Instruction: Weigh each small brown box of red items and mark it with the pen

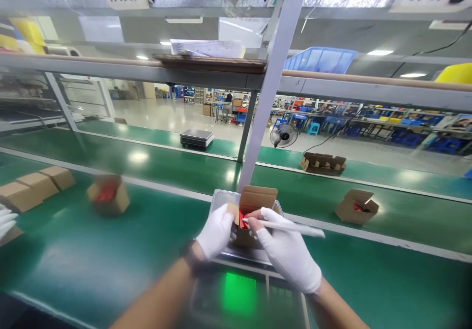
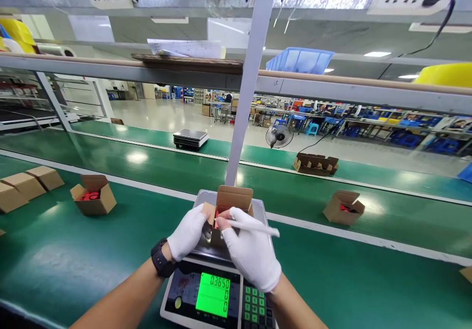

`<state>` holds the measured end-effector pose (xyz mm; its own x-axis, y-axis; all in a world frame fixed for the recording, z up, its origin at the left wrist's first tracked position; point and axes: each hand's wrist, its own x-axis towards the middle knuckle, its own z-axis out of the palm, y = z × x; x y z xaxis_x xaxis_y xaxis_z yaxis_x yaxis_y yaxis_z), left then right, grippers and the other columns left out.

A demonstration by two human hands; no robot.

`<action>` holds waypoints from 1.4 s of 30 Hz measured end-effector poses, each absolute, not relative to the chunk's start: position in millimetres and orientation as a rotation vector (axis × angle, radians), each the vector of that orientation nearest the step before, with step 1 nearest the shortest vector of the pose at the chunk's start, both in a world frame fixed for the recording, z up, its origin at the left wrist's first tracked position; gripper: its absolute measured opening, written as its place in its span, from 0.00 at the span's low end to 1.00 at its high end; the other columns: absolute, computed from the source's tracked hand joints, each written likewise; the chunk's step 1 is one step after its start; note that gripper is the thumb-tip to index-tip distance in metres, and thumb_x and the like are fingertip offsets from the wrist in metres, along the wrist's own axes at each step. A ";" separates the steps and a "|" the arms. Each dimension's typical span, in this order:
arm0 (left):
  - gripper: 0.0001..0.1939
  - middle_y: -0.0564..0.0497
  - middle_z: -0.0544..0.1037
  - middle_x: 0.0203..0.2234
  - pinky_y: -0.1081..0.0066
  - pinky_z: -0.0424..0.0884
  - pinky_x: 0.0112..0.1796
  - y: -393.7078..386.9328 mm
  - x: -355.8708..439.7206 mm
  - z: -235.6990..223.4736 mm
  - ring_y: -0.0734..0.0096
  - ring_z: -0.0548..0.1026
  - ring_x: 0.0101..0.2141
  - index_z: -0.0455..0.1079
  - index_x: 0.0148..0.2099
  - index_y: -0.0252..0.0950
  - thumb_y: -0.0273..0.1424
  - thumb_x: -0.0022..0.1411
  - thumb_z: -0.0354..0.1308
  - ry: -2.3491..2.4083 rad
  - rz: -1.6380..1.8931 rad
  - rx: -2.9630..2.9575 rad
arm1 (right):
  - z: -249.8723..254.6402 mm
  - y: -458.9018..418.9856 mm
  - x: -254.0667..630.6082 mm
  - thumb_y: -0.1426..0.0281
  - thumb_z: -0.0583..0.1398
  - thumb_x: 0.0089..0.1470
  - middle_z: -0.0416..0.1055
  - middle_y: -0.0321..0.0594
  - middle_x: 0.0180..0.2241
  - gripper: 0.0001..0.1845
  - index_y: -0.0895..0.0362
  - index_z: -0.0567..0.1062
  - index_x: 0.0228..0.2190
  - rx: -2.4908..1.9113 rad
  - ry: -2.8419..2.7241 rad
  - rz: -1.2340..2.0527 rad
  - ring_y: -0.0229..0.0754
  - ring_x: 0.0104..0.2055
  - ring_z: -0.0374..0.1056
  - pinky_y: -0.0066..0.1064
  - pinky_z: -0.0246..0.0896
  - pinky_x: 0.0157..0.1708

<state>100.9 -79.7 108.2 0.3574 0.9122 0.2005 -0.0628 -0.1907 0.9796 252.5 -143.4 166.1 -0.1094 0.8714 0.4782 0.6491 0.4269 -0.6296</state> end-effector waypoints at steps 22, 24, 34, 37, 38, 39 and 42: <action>0.17 0.52 0.67 0.22 0.76 0.62 0.22 -77.9 101.8 105.0 0.75 0.63 0.21 0.59 0.29 0.35 0.43 0.62 0.44 0.803 1.092 1.403 | 168.5 -121.0 239.2 0.65 0.51 0.59 0.70 0.36 0.26 0.15 0.55 0.69 0.23 -1.427 -1.891 0.392 0.42 0.31 0.65 0.29 0.55 0.30; 0.18 0.52 0.67 0.23 0.76 0.62 0.22 -76.4 102.0 102.8 0.75 0.64 0.21 0.59 0.30 0.35 0.44 0.62 0.44 0.785 1.092 1.406 | 168.2 -121.7 239.5 0.65 0.51 0.59 0.70 0.36 0.26 0.15 0.55 0.69 0.23 -1.423 -1.894 0.388 0.42 0.30 0.66 0.29 0.55 0.30; 0.15 0.50 0.68 0.25 0.75 0.64 0.24 -77.5 102.0 101.3 0.73 0.65 0.23 0.63 0.33 0.35 0.42 0.62 0.45 0.798 1.089 1.397 | 169.3 -122.6 238.8 0.64 0.51 0.59 0.69 0.36 0.24 0.17 0.56 0.69 0.21 -1.429 -1.891 0.398 0.41 0.28 0.65 0.29 0.54 0.29; 0.15 0.50 0.68 0.24 0.74 0.63 0.23 -77.5 103.1 100.9 0.73 0.65 0.22 0.63 0.33 0.35 0.41 0.62 0.45 0.801 1.099 1.423 | 166.1 -123.3 241.8 0.62 0.52 0.59 0.69 0.36 0.22 0.18 0.56 0.68 0.20 -1.430 -1.845 0.352 0.41 0.27 0.64 0.29 0.54 0.27; 0.15 0.50 0.68 0.24 0.75 0.63 0.23 -77.0 103.5 100.4 0.73 0.65 0.22 0.63 0.33 0.35 0.41 0.62 0.45 0.798 1.106 1.431 | 164.2 -125.0 243.7 0.61 0.53 0.59 0.68 0.36 0.21 0.19 0.56 0.68 0.20 -1.424 -1.802 0.350 0.41 0.26 0.64 0.29 0.55 0.27; 0.16 0.51 0.67 0.23 0.75 0.62 0.22 -76.4 103.8 100.1 0.73 0.64 0.21 0.63 0.32 0.35 0.41 0.62 0.44 0.790 1.110 1.436 | 161.9 -127.5 245.9 0.59 0.53 0.59 0.68 0.36 0.21 0.20 0.56 0.68 0.20 -1.415 -1.743 0.368 0.41 0.25 0.63 0.29 0.55 0.26; 0.17 0.51 0.67 0.23 0.74 0.63 0.23 -76.9 103.3 102.7 0.73 0.65 0.22 0.62 0.32 0.34 0.44 0.62 0.44 0.801 1.141 1.434 | 153.3 -137.3 254.2 0.53 0.55 0.56 0.70 0.38 0.21 0.20 0.56 0.72 0.28 -1.349 -1.460 0.459 0.40 0.21 0.63 0.28 0.56 0.20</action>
